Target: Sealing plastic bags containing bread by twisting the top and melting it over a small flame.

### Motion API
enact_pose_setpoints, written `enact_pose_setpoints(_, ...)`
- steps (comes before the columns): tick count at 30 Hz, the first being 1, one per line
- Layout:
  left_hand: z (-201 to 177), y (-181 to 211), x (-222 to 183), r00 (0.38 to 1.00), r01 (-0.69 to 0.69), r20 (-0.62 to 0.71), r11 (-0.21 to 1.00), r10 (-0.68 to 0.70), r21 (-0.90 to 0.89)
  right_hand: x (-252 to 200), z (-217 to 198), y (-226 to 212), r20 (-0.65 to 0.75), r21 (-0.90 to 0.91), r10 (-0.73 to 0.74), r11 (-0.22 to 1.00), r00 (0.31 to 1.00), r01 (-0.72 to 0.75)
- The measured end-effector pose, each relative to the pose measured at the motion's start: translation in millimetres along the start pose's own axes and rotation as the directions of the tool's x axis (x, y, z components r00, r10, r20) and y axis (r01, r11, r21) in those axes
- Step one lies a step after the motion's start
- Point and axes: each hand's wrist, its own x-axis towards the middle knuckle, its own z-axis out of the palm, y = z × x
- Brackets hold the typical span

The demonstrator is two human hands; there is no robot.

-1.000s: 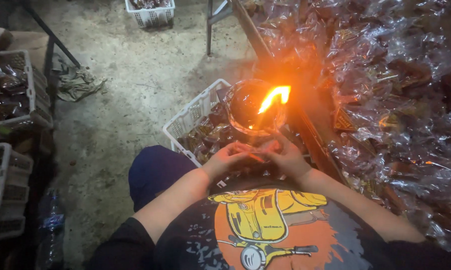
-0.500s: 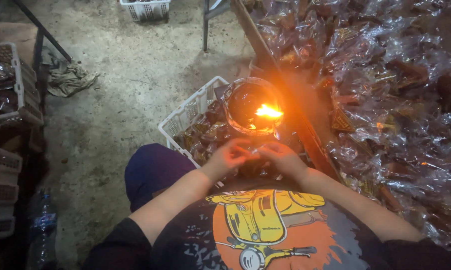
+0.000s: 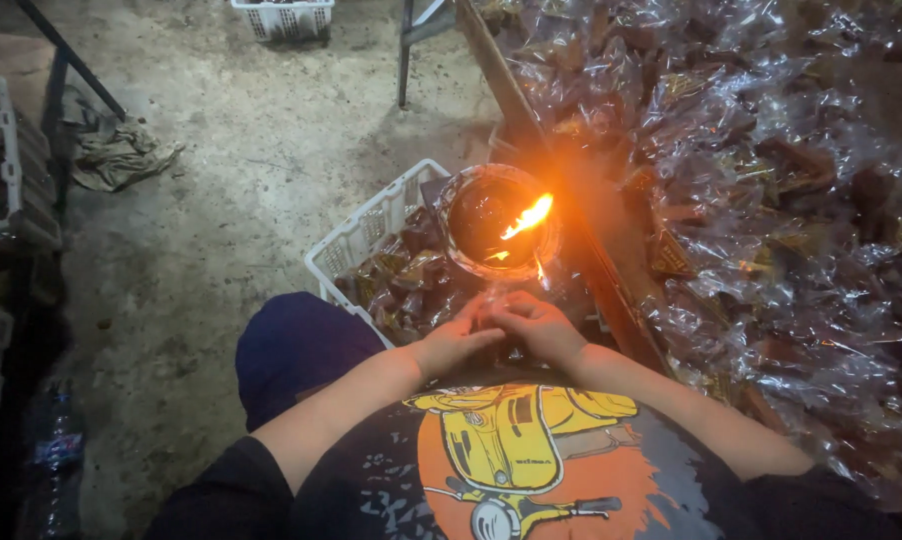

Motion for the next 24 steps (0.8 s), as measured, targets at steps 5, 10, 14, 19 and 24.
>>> enact_pose_setpoints(5,-10,49,-17,0.939,-0.073,-0.343,0.976,-0.002,-0.205,-23,2,-35,0.104,-0.388,-0.055,0.917,0.993,0.091)
enact_pose_setpoints(10,-15,-34,30,0.877,-0.249,-0.48,0.883,0.031,-0.398,-59,29,-96,-0.204,-0.202,-0.062,0.979,0.977,0.02)
enact_pose_setpoints(14,-21,-22,9,0.921,-0.076,-0.381,0.926,-0.077,-0.369,88,-51,2,-0.169,-0.29,-0.207,0.945,0.964,0.152)
enact_pose_setpoints(19,-17,-25,15,0.978,0.208,-0.018,0.978,-0.208,0.011,61,-29,-21,-0.186,0.029,-0.04,0.999,0.982,0.046)
enact_pose_setpoints(24,-20,-8,-1,0.966,0.25,0.131,0.931,-0.221,-0.266,-4,-15,-40,-0.188,0.128,-0.033,0.99,0.982,0.058)
